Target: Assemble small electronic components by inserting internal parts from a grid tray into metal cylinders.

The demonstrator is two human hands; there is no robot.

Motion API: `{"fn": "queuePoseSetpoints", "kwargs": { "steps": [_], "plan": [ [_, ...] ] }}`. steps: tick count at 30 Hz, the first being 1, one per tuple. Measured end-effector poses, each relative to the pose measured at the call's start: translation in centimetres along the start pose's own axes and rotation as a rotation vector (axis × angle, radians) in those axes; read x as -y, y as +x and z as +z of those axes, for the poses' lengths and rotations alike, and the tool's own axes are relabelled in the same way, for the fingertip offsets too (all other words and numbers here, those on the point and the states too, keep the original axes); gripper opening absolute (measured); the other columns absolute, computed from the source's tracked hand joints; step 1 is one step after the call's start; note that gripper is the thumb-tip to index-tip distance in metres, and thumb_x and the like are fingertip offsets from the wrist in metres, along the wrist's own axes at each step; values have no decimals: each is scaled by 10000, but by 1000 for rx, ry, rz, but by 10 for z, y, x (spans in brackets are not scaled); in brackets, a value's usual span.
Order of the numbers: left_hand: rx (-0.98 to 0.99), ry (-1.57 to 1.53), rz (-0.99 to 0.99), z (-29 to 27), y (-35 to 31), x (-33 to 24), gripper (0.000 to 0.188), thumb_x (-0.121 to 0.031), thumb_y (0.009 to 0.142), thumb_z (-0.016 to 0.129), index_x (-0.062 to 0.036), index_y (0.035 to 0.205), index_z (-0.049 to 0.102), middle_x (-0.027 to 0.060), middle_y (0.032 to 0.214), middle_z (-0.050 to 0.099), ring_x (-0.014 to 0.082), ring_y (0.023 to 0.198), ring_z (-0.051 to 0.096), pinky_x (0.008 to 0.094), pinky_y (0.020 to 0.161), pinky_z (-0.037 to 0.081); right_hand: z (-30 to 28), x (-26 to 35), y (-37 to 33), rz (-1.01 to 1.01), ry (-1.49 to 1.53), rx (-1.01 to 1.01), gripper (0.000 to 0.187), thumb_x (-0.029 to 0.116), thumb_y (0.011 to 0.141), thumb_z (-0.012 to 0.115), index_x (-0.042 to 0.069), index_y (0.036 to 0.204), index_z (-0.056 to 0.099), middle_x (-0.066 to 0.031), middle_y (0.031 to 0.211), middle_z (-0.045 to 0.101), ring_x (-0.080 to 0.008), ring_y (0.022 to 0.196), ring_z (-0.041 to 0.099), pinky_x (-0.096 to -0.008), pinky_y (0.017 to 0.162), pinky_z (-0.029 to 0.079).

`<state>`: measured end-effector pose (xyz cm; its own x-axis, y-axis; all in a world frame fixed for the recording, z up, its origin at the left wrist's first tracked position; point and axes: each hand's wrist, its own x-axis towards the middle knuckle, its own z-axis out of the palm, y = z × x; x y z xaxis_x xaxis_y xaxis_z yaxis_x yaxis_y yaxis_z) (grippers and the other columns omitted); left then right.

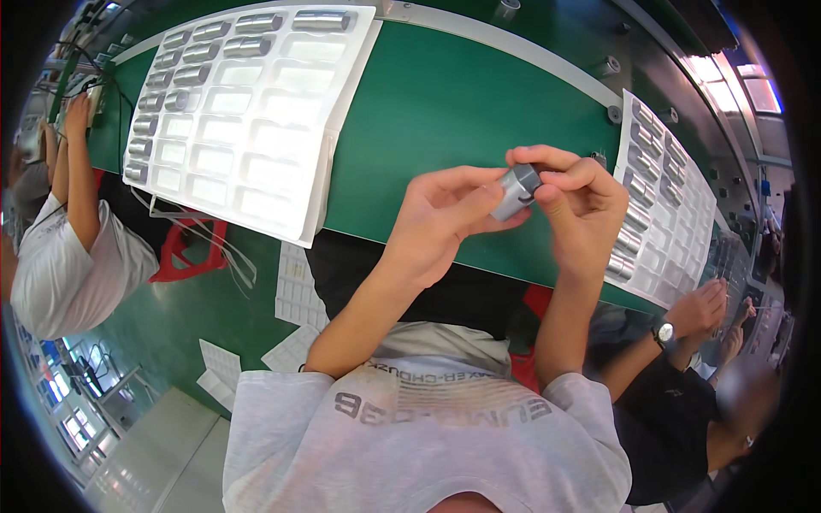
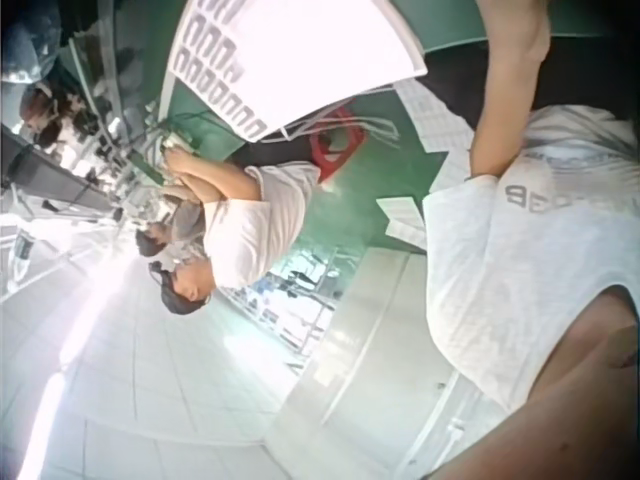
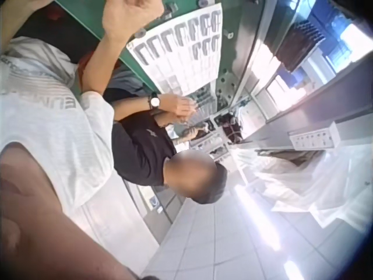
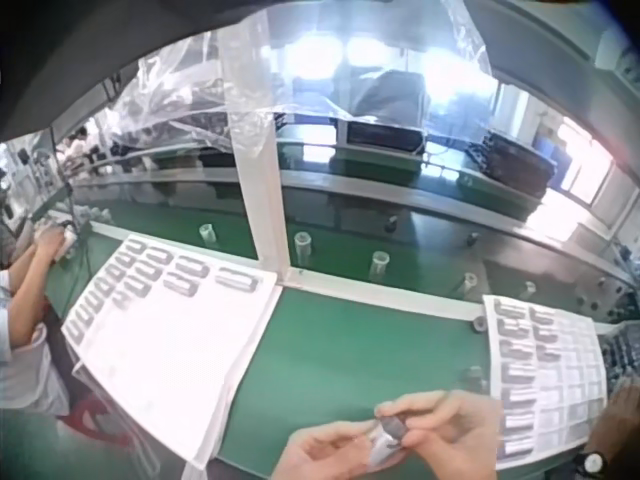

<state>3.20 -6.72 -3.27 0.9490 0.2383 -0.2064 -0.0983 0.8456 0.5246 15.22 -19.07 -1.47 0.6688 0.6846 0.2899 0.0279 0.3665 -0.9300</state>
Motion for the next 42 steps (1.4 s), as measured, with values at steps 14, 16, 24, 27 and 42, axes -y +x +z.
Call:
{"fn": "queuePoseSetpoints", "kwargs": {
  "steps": [14,16,24,27,42],
  "plan": [
    [-110,186,180,6,-13,16,273,-100,955,596,51,1181,618,158,1100,662,252,1001,665,458,915,563,1,9,-9,56,-101,0,111,-11,867,683,-59,902,588,-286,1074,660,-272,981,666,-369,876,542],
    [-99,207,174,8,-14,16,273,-83,946,606,42,1189,618,160,1107,660,252,1007,666,467,913,564,-2,11,-10,50,-105,17,152,47,880,695,-48,900,578,-288,1082,657,-311,1026,662,-389,893,535],
    [-118,-9,38,16,-8,9,282,-130,947,620,44,1169,631,148,1062,676,236,967,676,367,852,570,25,9,-9,-270,-822,-27,494,-10,706,776,-73,1166,606,-201,1163,669,-271,1045,668,-333,912,522],
    [-127,-55,35,14,-6,10,273,-120,931,645,46,1148,643,141,1041,679,216,920,683,336,821,569,31,-1,-16,-317,-915,-130,535,-90,651,713,-68,1177,614,-168,1179,672,-234,1028,675,-313,896,530],
    [-62,123,174,-4,4,10,200,-57,915,646,70,1069,652,174,977,693,260,893,701,351,810,579,21,-10,-4,-262,-706,42,434,-170,643,666,-74,1065,631,-188,1069,681,-251,985,656,-310,839,512]
  ]
}}
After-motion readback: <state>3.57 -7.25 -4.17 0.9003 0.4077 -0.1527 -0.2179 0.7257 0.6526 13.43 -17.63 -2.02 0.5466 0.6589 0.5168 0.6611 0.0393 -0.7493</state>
